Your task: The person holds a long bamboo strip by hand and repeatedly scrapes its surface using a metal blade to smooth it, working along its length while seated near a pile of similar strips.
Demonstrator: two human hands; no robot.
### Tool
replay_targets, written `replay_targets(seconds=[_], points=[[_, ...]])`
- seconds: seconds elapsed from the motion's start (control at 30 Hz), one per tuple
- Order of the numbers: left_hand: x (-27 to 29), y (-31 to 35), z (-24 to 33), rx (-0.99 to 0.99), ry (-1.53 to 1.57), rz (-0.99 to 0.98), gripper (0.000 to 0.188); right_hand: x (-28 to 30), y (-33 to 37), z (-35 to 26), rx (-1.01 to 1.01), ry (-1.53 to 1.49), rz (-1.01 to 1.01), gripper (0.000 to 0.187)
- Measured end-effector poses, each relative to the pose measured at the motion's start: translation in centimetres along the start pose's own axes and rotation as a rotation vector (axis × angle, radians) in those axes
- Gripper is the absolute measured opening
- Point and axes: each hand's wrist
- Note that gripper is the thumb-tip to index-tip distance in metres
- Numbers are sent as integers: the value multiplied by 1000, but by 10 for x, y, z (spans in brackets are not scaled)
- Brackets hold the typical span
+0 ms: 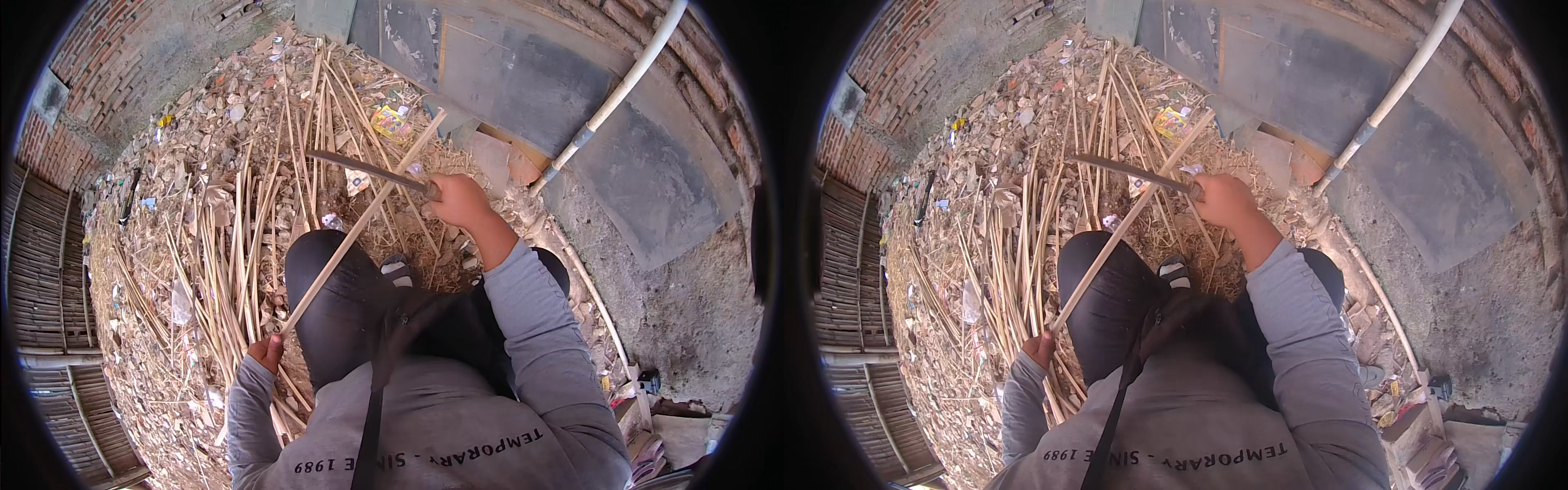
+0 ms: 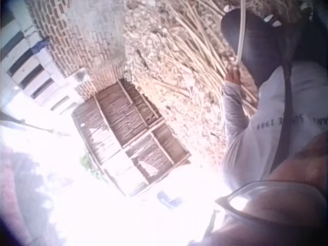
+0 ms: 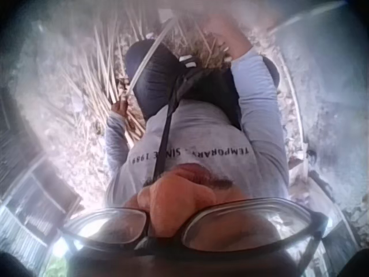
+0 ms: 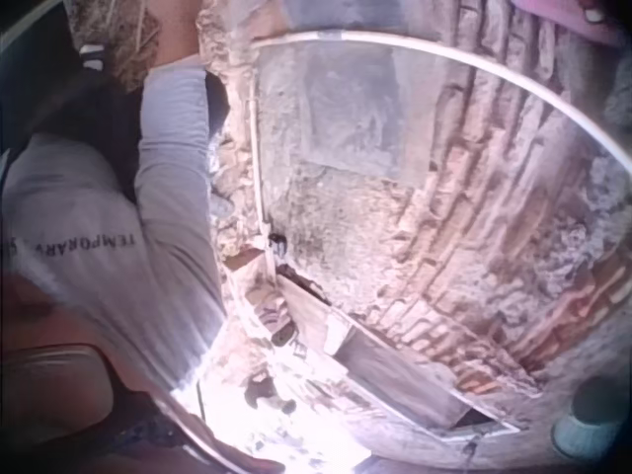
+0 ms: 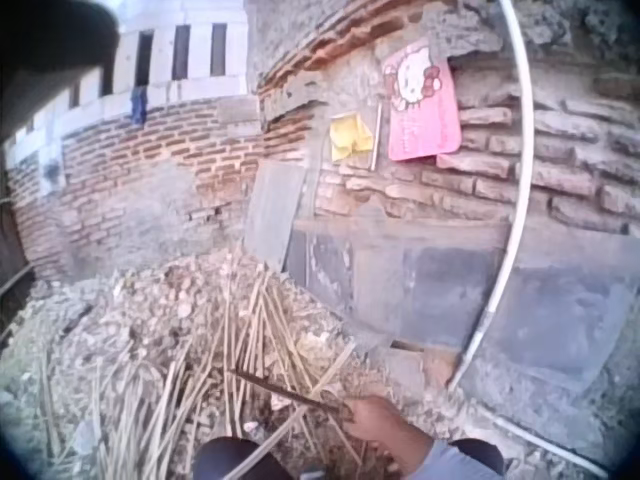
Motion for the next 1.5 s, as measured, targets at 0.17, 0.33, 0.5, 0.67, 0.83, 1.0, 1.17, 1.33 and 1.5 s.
replay_targets(seconds=[0.17,0.33,0.5,0.67,0.83,1.0,1.17,1.33,1.5], points=[[1,-1,-2,6,3,14,72,10,-9,6,-64,-37,94,33],[0,-1,-15,65,105,-32,70,6,3,-25,240,44,-30,30],[-4,-10,-22,94,154,-110,64,18,0,-17,111,-63,-9,30],[-10,-8,-38,89,255,-83,55,4,-2,-13,111,-12,75,30],[-7,1,8,-66,-86,173,54,3,3,-28,191,-32,-12,31],[-22,5,25,-253,-296,396,39,1,3,-34,159,20,-14,26],[-28,2,22,-316,-353,465,38,-11,10,-46,202,-45,-68,22],[-19,-5,20,-335,-420,444,42,-30,-6,3,-115,-189,-36,28],[-9,6,38,-256,-402,379,40,-9,5,-36,30,-7,-28,32]])
Point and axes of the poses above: each hand's wrist, its own y-axis away from the middle knuckle, its own x-axis out of the back of the hand, z = x × y, and after that the axes turned 11 degrees about z, right-handed
